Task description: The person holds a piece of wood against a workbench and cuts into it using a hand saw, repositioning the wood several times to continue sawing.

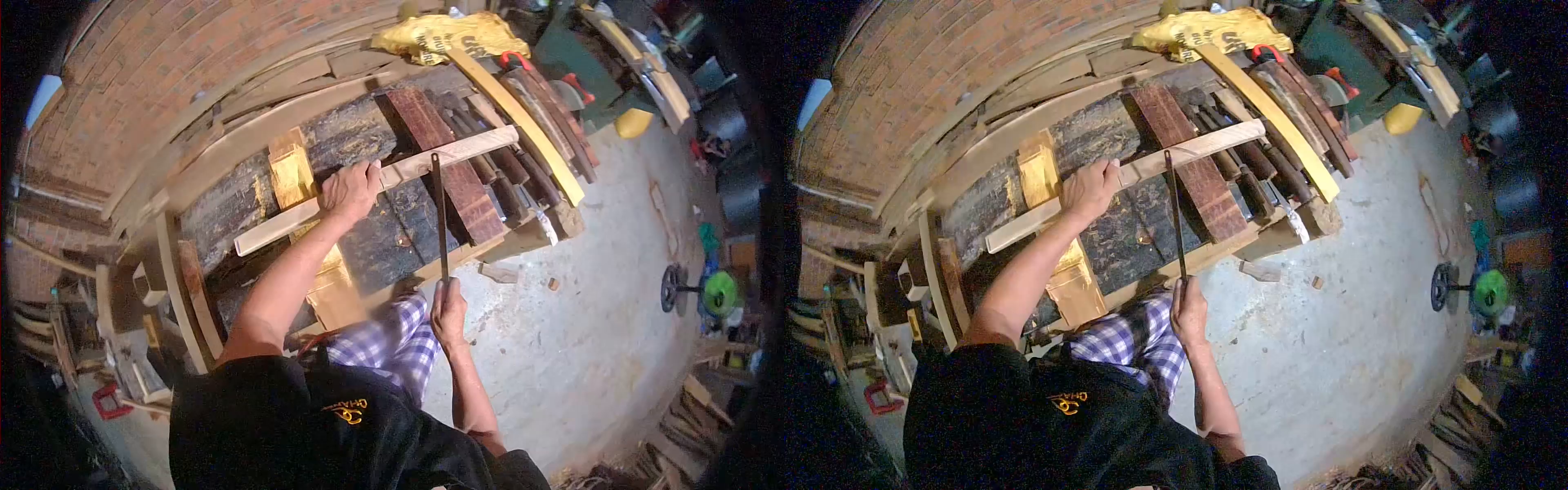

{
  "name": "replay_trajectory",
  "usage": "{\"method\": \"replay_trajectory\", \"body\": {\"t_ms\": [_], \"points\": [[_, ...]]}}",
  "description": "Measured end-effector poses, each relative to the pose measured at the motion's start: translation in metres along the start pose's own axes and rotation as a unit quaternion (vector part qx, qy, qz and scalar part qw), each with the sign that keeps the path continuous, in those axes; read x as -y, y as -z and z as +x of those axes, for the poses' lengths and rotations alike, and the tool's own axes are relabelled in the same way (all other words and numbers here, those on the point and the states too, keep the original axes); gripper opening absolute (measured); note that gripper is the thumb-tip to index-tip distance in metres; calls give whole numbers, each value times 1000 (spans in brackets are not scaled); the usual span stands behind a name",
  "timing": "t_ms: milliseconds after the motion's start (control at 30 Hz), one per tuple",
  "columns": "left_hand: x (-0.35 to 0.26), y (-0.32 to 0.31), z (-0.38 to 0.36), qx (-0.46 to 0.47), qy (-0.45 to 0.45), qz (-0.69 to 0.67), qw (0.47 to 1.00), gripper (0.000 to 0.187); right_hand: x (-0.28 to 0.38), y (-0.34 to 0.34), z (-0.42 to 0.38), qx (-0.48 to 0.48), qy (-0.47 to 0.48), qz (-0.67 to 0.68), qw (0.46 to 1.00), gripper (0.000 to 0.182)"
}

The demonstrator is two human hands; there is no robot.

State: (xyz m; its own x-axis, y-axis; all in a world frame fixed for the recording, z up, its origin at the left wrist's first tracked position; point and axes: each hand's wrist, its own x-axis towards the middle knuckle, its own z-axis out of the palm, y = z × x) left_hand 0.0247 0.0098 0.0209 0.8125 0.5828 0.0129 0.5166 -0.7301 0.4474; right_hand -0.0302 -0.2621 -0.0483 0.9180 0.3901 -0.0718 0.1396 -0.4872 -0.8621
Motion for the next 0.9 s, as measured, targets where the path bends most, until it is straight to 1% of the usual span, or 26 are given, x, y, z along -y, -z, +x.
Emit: {"method": "replay_trajectory", "body": {"t_ms": [67,133,233,300,367,433,500,533,633,667,700,767,833,900], "points": [[2,4,-2,13,-22,-16,1000,37,10,-9,-10,-7,-2,-20,1000,16],[11,1,-4,10,-88,-9,996,38,24,-18,-20,-13,-2,-39,999,17],[27,-2,-3,11,-134,-32,990,36,43,-31,-35,-46,18,-55,997,17],[37,-1,-1,22,-143,-40,989,35,55,-40,-39,-65,10,-68,995,16],[43,-1,1,29,-128,-48,990,37,61,-49,-37,-96,46,-108,988,14],[36,9,-4,22,-127,-50,990,40,66,-56,-28,-107,48,-118,986,11],[31,10,-1,23,-50,-51,997,45,70,-63,-16,-115,82,-144,979,9],[30,11,-1,16,-31,-52,998,46,71,-66,-9,-119,104,-159,975,9],[29,10,-2,7,-17,-37,999,44,79,-71,8,-109,120,-166,973,10],[28,9,-2,7,-17,-32,999,44,79,-72,13,-86,107,-154,978,11],[27,8,-1,-3,-3,-37,999,43,79,-73,21,-86,108,-149,979,11],[26,6,-1,-14,15,-35,999,42,75,-77,33,-87,156,-147,973,11],[24,7,0,-16,25,-26,999,41,78,-76,42,-66,155,-150,974,12],[23,6,4,-10,35,-7,999,41,82,-74,46,-32,108,-157,981,13]]}}
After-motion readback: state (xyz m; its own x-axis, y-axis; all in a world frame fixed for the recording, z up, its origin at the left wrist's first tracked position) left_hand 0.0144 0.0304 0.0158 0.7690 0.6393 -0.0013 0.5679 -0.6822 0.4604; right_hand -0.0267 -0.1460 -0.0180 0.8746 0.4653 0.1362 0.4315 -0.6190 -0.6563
